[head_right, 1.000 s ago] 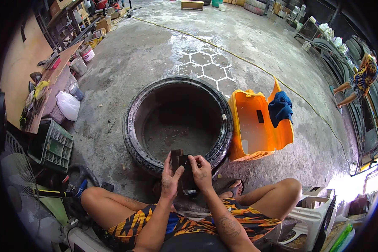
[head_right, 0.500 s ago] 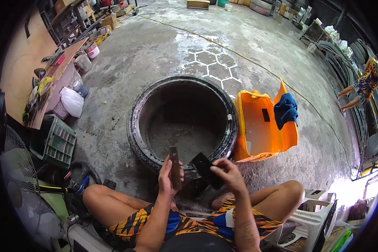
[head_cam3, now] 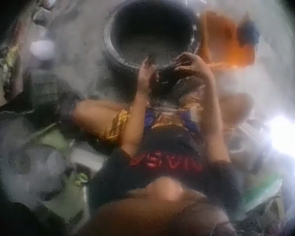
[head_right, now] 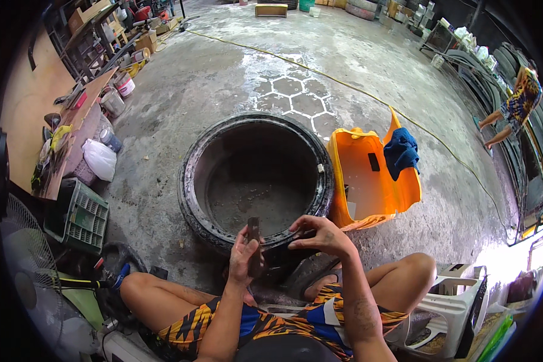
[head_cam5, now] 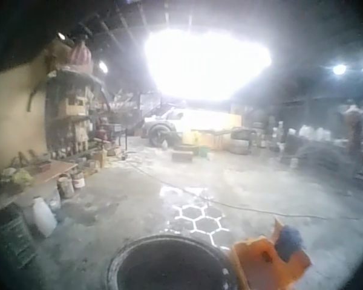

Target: The recorder uses sandpaper and water to sand a carbon fiber or plastic automotive component.

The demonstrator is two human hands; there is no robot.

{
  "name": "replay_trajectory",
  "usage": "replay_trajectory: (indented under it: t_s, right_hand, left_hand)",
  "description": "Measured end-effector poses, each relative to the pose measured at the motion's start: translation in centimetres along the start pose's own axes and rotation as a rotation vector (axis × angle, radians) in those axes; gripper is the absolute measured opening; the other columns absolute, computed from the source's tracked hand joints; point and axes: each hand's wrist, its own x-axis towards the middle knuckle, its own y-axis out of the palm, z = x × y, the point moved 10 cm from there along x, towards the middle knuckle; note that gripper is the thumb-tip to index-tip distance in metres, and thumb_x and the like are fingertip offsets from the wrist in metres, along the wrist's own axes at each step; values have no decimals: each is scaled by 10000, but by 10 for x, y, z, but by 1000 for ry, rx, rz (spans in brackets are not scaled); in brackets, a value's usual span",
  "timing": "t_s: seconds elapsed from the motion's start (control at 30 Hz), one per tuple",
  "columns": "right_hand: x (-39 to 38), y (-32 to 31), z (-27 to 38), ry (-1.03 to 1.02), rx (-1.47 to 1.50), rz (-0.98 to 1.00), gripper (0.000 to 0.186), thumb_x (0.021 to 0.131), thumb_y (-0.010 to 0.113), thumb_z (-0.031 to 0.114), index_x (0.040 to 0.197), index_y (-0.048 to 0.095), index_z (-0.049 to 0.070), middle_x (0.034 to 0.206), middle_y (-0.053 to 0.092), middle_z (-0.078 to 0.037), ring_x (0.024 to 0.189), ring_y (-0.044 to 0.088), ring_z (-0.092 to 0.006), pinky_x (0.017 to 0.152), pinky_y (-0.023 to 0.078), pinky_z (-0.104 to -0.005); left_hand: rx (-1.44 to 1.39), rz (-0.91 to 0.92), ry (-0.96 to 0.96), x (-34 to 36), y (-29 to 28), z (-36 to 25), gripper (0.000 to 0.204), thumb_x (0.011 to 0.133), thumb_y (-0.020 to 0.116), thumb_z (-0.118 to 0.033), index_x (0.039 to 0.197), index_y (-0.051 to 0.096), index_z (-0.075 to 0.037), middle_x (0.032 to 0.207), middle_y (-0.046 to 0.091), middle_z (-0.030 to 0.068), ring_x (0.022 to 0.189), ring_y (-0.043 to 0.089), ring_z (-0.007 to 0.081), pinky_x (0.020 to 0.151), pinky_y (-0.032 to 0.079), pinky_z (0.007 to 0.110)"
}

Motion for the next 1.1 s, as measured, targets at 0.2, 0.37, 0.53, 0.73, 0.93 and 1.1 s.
replay_trajectory:
  t_s: [0.2,0.37,0.53,0.73,0.93,1.1]
  right_hand:
    - [-19,2,-46,80,163,-41,352,877,817,126,1173,647,41,1086,683,-27,1026,640,-139,949,525,-294]
    - [-19,-8,-70,103,193,-109,312,889,821,128,1145,666,39,1032,695,-15,973,652,-124,895,534,-270]
    - [-17,-9,-42,138,297,-198,290,914,835,202,1090,692,21,975,706,-4,927,652,-105,840,521,-248]
    - [-11,-12,-50,79,510,-466,236,970,792,241,1073,718,42,921,709,18,856,637,-59,778,504,-227]
    - [22,54,-46,138,462,-242,240,979,779,229,1067,721,13,944,716,0,895,660,-76,800,531,-244]
    - [25,63,-39,150,482,-226,260,976,781,245,1072,721,11,958,717,-1,898,663,-80,820,529,-246]
  left_hand:
    - [-174,-195,29,7,-34,-4,344,1028,588,-243,1292,543,-27,1026,702,111,818,701,192,756,577,304]
    - [-39,-170,46,5,-22,-15,362,1067,543,-297,1295,579,-19,1010,706,125,768,690,206,705,571,299]
    - [-357,24,-24,2,-10,-11,433,1076,535,-261,1435,515,-19,1019,697,123,737,677,200,674,567,305]
    - [-315,65,10,3,-2,-19,548,1067,540,-245,1568,401,-72,1052,690,123,720,680,200,668,571,300]
    - [-62,-40,144,6,-9,-24,575,1066,546,-272,1578,380,-69,1237,661,115,995,690,200,868,573,318]
    - [-42,-73,114,7,-16,-14,603,1042,621,-158,1575,375,-19,1474,555,125,1312,557,217,1161,398,348]
